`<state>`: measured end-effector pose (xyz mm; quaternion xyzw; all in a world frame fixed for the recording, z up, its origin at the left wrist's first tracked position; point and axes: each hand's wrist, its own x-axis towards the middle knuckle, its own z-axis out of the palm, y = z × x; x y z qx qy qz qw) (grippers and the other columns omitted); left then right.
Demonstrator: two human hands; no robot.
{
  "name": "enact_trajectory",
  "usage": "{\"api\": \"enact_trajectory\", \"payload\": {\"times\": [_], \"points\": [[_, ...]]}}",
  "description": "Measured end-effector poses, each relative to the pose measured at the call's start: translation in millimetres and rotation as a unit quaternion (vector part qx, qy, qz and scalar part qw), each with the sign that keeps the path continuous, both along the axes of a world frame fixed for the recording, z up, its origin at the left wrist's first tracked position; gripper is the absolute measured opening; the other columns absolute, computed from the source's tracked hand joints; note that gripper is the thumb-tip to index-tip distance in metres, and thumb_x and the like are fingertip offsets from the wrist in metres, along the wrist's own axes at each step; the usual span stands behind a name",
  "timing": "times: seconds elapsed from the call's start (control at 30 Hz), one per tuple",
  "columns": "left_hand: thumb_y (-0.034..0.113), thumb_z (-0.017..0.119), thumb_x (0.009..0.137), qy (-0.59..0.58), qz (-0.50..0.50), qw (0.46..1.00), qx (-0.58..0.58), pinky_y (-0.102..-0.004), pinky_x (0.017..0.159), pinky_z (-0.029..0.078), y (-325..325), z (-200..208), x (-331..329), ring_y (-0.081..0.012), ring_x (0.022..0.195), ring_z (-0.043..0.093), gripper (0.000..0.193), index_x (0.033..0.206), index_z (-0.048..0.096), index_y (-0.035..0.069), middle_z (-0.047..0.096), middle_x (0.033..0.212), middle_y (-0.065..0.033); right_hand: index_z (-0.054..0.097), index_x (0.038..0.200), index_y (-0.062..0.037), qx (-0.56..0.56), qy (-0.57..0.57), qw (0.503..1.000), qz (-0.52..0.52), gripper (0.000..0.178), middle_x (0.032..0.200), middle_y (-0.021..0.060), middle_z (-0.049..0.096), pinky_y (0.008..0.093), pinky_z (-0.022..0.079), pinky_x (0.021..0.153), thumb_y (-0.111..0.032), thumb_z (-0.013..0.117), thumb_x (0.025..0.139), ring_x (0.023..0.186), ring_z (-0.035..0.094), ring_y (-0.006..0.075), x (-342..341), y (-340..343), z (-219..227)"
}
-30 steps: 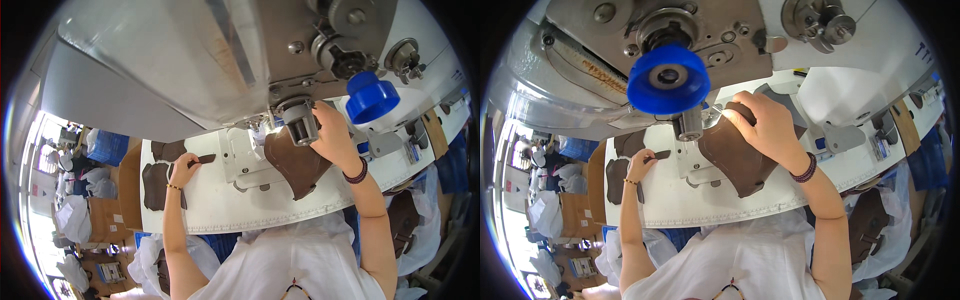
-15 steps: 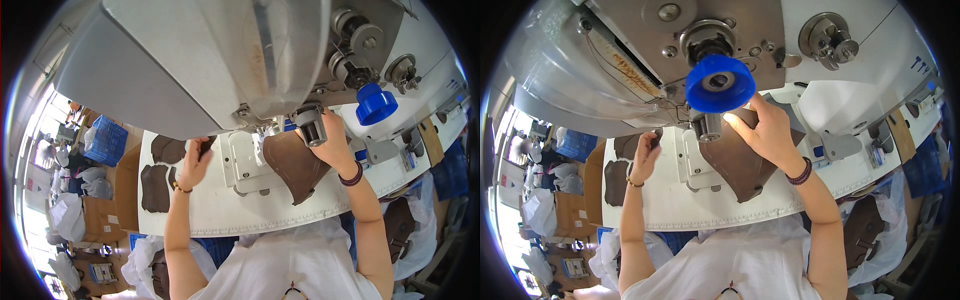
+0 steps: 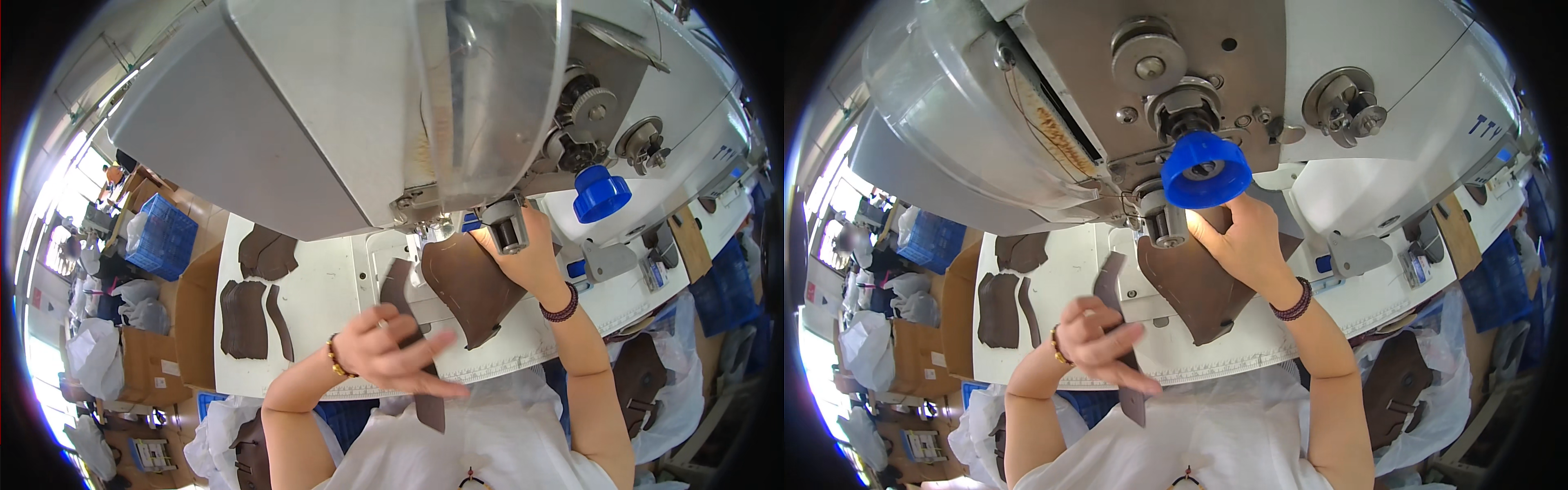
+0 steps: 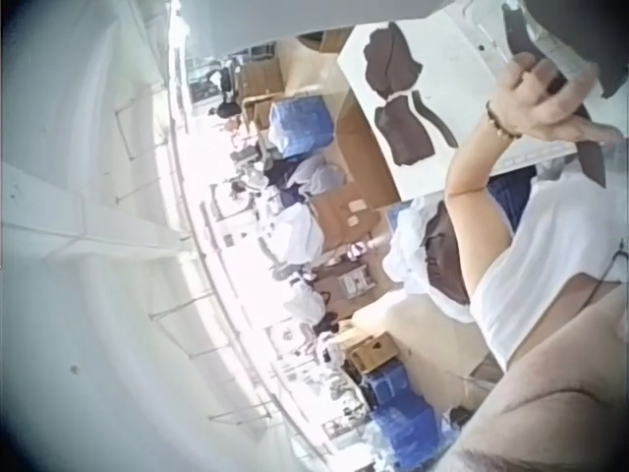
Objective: Stitching leather shoe components together using an industrial sewing machine.
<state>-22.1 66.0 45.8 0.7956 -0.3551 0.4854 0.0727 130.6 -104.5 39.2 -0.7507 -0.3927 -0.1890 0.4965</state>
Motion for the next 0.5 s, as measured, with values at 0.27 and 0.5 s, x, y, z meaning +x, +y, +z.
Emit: {"api": "enact_trajectory", "payload": {"times": [0.27,0.5], "points": [[0.011,0.068,0.074,0.045,-0.081,0.991,0.096,-0.0291,0.076,0.053,1,-16,27,-0.0181,0.087,0.055,0.031,0.105,0.066,0.012,0.054,0.113,-0.0088,0.058,0.097,-0.0069,0.016,-0.022,1.0,0.001,0.03,0.075,0.0117,0.063,0.0351,0.046,0.058,-0.022,0.07,0.075,0.065,0.061,0.0296,4,4,1],[0.005,0.069,0.072,0.17,0.043,0.984,0.024,-0.0374,0.085,0.051,4,-8,34,-0.033,0.112,0.053,0.04,0.108,0.057,-0.007,0.054,0.118,-0.0179,0.057,0.101,-0.0063,0.0,-0.039,0.999,-0.011,0.035,0.069,0.0098,0.061,0.0336,0.043,0.053,-0.024,0.071,0.074,0.056,0.056,0.0268,7,1,1]]}}
